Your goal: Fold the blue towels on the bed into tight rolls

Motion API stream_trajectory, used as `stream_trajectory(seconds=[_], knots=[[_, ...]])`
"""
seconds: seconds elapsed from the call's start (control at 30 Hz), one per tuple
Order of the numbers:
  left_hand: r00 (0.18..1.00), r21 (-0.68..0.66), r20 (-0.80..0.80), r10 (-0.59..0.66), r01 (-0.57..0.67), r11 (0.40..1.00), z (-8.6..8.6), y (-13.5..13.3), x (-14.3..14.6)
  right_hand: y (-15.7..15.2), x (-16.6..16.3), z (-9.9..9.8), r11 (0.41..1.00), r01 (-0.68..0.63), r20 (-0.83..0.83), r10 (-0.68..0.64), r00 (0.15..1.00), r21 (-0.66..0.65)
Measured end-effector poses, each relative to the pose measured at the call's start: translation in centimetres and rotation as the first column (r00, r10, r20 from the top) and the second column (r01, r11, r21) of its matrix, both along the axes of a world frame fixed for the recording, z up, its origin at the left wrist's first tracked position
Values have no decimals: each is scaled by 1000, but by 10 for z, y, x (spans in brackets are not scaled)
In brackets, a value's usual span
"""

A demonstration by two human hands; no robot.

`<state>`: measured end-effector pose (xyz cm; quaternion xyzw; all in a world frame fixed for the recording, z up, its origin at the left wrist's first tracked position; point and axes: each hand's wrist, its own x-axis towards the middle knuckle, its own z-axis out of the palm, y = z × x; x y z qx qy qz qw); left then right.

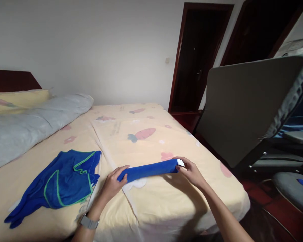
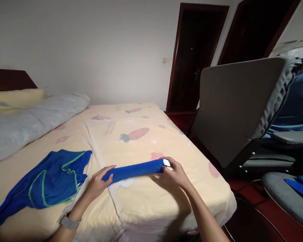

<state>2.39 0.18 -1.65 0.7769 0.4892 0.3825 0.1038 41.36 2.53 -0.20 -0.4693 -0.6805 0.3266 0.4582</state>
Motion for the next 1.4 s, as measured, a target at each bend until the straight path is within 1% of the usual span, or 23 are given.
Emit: stream_trajectory(seconds=[0.1,0.17,0.23,0.3,0.33,0.4,0.47,0.57,0.67,0.77,0.83,0.9,0.97,1.03,1.13,1.27,1.33,1.4], knots=[[986,-186,164,35,-4,982,10,-5,-2,0,-1,1,995,-11,-135,-2,991,-95],[969,-297,246,23,52,953,14,-8,-3,0,-1,1,983,-3,-173,-30,985,-184],[949,-400,316,-10,142,906,15,-10,-4,0,-1,-1,961,-12,-190,-43,981,-277],[938,-486,347,-22,199,851,13,-11,-5,0,0,-2,940,-53,-204,-18,979,-337],[940,-517,341,-22,207,831,11,-11,-6,0,0,-3,932,-80,-209,4,978,-353],[953,-555,303,-23,197,808,8,-11,-9,-1,0,-4,917,-134,-219,53,974,-375],[962,-571,271,-35,190,799,4,-11,-11,-2,0,-6,897,-174,-224,86,971,-407],[960,-574,271,-72,221,789,2,-10,-14,-2,-1,-11,872,-196,-223,104,969,-448],[954,-574,284,-100,253,779,3,-11,-15,-1,1,-13,878,-218,-221,133,966,-425],[948,-571,308,-80,251,782,8,-14,-16,-2,4,-9,903,-246,-229,171,958,-353],[946,-555,321,-44,226,801,12,-17,-14,-4,6,-2,928,-239,-238,172,956,-288],[954,-521,299,8,156,839,18,-21,-12,-7,7,5,948,-209,-237,152,960,-239],[965,-484,258,56,79,871,22,-25,-10,-9,6,9,956,-188,-222,137,965,-226],[968,-481,241,77,50,875,24,-27,-10,-11,5,12,953,-191,-212,142,967,-234],[945,-522,315,83,100,847,21,-26,-15,-13,4,14,943,-211,-234,151,960,-259],[889,-522,452,80,190,831,14,-21,-23,-15,1,14,933,-228,-290,145,946,-277],[874,-526,479,88,205,825,14,-20,-24,-15,1,14,925,-241,-325,140,935,-295],[863,-529,495,100,209,823,14,-20,-22,-14,1,12,904,-260,-367,128,922,-340]])
